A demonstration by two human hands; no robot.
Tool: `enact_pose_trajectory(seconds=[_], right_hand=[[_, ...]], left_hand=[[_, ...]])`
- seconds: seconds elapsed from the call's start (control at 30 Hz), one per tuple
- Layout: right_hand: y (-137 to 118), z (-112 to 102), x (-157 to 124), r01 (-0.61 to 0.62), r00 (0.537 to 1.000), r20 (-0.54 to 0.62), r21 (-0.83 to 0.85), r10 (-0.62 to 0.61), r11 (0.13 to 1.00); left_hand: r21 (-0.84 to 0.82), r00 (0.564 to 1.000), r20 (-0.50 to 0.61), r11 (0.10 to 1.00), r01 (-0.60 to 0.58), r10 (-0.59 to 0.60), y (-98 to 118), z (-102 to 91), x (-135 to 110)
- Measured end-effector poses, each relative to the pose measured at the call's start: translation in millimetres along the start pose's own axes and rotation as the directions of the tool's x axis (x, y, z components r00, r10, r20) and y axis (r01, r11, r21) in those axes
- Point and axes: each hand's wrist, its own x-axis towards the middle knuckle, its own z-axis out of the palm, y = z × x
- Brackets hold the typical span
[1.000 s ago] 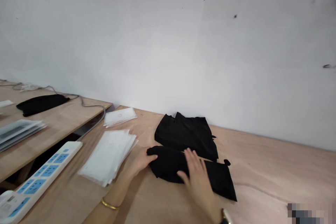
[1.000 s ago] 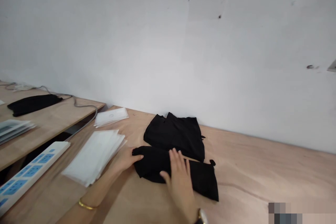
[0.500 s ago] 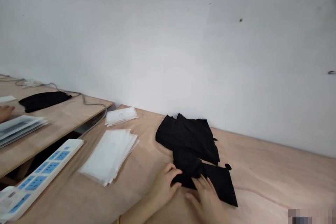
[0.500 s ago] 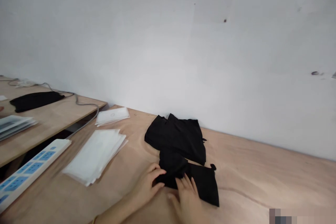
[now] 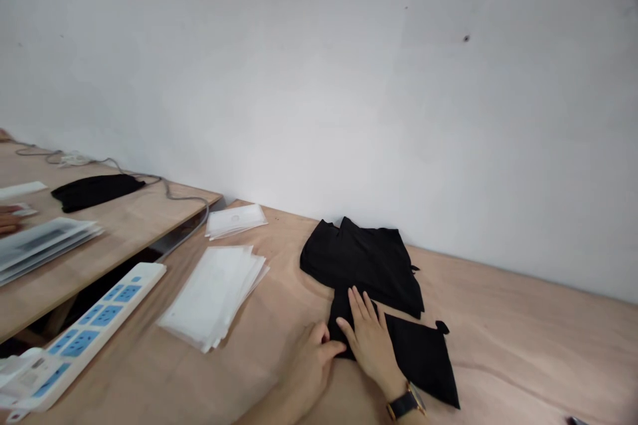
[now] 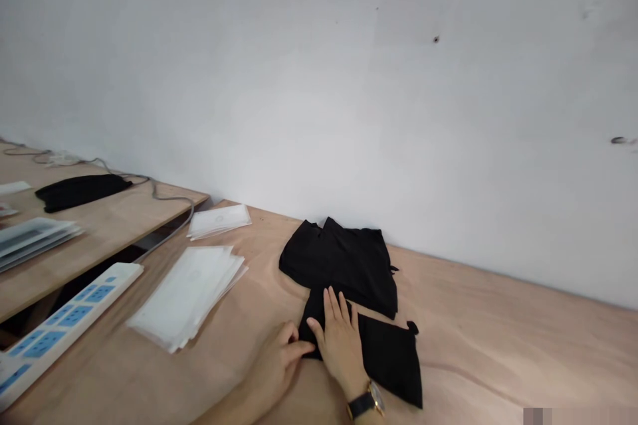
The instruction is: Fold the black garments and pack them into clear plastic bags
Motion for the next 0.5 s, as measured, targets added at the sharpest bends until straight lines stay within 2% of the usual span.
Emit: enact_pose_trajectory(seconds=[0.1,0.2,0.33,0.43,0.5], right_hand=[[12,3,-13,-0.017,0.995,-0.095,-0.037,0.013,0.999],[18,-1,-29,0.014,0.994,-0.112,-0.06,-0.021,0.998],[13,-1,-52,-0.003,0.986,-0.166,-0.043,-0.004,0.999],[2,8,-68,0.137,0.987,-0.09,0.008,-0.136,0.991],[-3,16,-76,0.245,0.969,-0.022,0.053,-0.244,0.968]], left_hand=[[-0.057,1.0,-0.027,0.998,0.003,-0.005,1,-3.7,-3],[-0.086,0.999,-0.028,0.996,0.015,-0.018,3,-5.4,-1],[-0.09,0.999,0.02,0.995,0.045,-0.044,5,-3.3,1],[-0.137,0.989,0.109,0.984,0.111,-0.096,10,-8.3,-6],[-0.172,0.97,0.212,0.973,0.155,-0.117,17,-20.6,-13]])
